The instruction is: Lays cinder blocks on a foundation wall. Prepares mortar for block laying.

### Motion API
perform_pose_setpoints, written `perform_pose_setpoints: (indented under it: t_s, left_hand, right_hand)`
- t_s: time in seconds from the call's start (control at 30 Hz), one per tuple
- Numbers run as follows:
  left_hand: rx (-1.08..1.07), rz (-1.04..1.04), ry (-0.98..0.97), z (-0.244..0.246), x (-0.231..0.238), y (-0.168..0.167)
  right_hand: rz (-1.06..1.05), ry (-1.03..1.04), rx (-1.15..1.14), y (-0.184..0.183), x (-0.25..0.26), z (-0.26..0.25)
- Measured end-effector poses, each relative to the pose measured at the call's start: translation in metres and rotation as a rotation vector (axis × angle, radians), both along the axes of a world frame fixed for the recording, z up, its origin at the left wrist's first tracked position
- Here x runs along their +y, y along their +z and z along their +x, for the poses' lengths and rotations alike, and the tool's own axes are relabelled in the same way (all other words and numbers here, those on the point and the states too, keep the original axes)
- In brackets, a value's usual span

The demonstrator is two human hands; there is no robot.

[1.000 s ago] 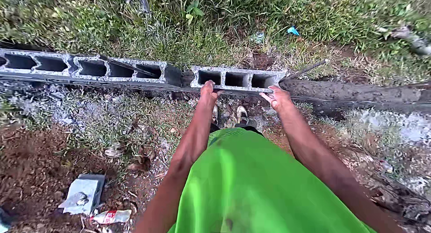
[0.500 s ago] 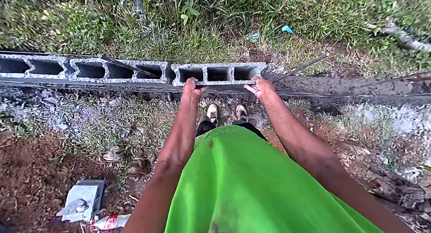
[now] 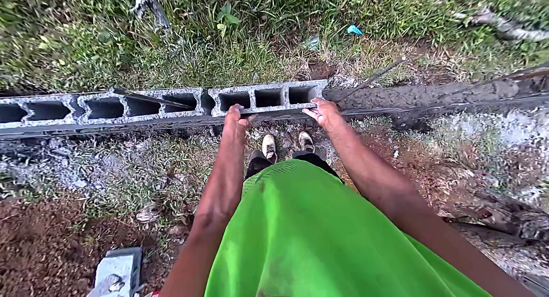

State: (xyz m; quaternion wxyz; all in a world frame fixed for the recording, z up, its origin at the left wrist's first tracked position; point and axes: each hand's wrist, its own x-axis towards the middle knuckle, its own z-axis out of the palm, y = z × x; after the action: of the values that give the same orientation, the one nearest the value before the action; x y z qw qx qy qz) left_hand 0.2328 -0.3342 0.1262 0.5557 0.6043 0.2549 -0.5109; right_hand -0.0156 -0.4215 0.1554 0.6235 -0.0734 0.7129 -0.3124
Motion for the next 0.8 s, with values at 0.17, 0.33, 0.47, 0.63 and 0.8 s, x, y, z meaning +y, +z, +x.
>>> perform_pose_setpoints:
  t_s: [0.17,0.33,0.47,0.63,0.8]
  left_hand:
    - [-0.005,-0.01,-0.017,-0.001,-0.001,0.001]
    - [-0.05,-0.03,-0.035,-0.001,-0.003,0.002]
    - [-0.091,-0.044,-0.124,0.002,-0.001,-0.005]
    - [-0.153,-0.068,-0.211,-0.004,0.005,0.002]
    - [-0.16,-0.071,-0.219,-0.003,0.003,-0.004]
  right_hand:
    - [0.019,-0.026,-0.017,-0.004,-0.002,-0.001]
    - [0.058,0.118,-0.081,-0.009,-0.007,-0.014]
    - [-0.032,0.436,0.022,0.007,-0.008,-0.067]
    - [-0.166,0.04,0.153,-0.012,0.058,-0.198]
    - [0.179,-0.21,0.2,-0.053,0.214,-0.279]
